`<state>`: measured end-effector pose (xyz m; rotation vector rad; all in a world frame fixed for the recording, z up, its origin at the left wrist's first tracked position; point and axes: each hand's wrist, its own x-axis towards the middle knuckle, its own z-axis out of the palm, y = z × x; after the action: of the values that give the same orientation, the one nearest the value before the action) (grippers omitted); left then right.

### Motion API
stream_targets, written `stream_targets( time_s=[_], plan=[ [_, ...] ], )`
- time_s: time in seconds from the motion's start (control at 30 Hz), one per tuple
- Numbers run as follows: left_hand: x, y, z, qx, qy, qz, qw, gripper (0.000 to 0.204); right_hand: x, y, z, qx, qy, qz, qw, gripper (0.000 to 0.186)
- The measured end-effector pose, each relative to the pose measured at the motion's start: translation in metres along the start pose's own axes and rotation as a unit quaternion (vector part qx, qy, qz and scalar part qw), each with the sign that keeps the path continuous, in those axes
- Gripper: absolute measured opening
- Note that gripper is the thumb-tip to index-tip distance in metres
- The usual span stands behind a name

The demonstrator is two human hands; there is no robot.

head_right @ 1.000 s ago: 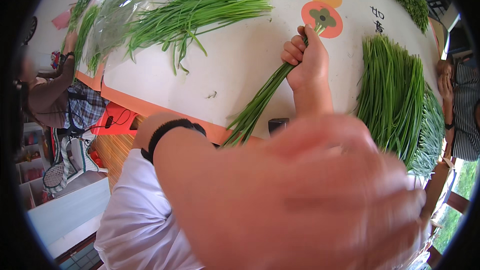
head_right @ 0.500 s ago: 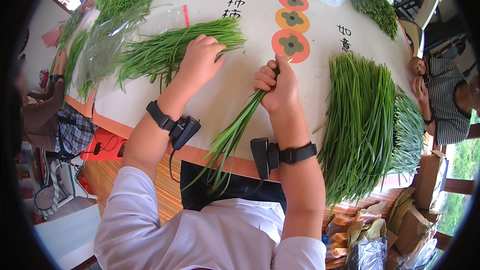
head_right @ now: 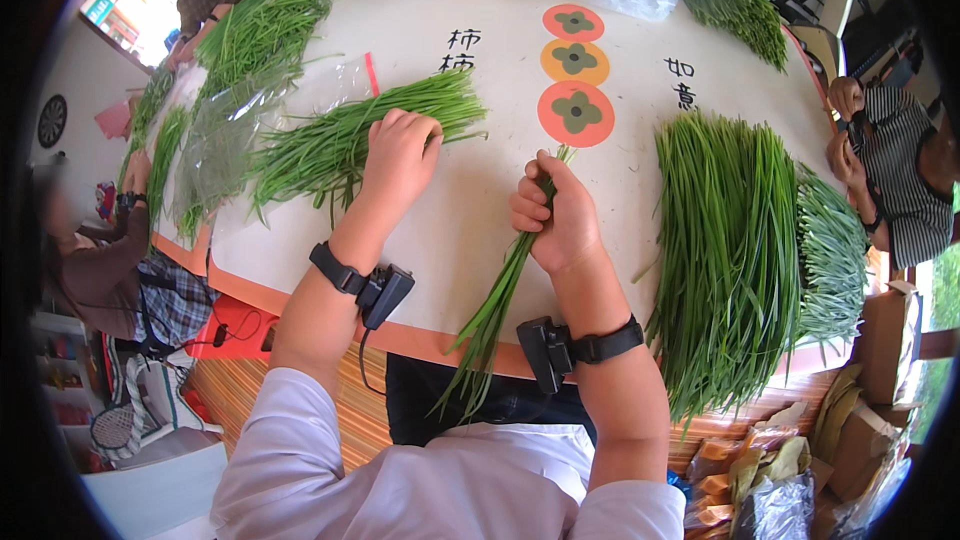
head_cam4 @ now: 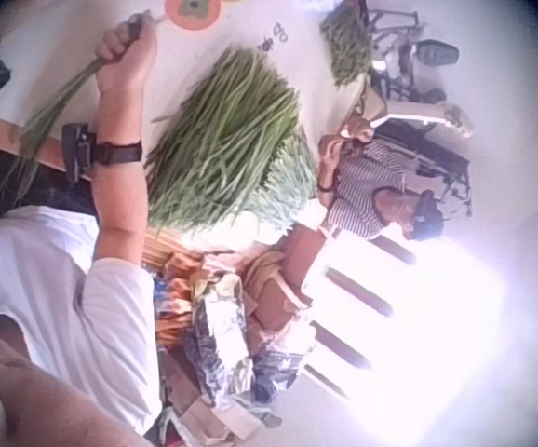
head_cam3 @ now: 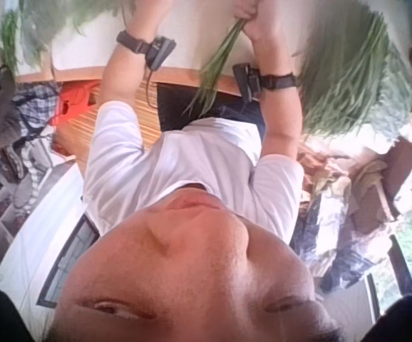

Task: The person sorts and bundles long green vegetables, likely chives or scallions, on a large table. They gather the vegetables into bunches, align the stems, and arrange them neatly on the table surface.

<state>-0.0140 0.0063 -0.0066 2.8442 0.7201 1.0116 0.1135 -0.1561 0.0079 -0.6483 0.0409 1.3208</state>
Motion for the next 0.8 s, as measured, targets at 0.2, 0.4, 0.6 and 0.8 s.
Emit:
stream_targets(
  time_s=[0.2, 0.4, 0.6, 0.8],
  plan=[
    [-0.002, 0.035, -0.015, -0.269, 0.018, -0.048, 0.962, 0.004, -0.006, 0.011, 0.019, -0.135, 0.036, -0.074, 0.987, 0.014],
    [-0.013, 0.079, -0.013, -0.388, 0.01, -0.088, 0.918, 0.014, -0.005, 0.026, 0.017, -0.107, -0.014, -0.092, 0.99, 0.012],
    [-0.017, 0.087, -0.003, -0.394, 0.025, -0.065, 0.916, 0.024, -0.005, 0.027, 0.016, -0.115, 0.022, -0.117, 0.986, 0.017],
    [-0.018, 0.088, -0.007, -0.433, -0.013, -0.12, 0.893, 0.022, -0.002, 0.025, 0.012, -0.102, 0.046, -0.142, 0.984, 0.02]
  ],
)
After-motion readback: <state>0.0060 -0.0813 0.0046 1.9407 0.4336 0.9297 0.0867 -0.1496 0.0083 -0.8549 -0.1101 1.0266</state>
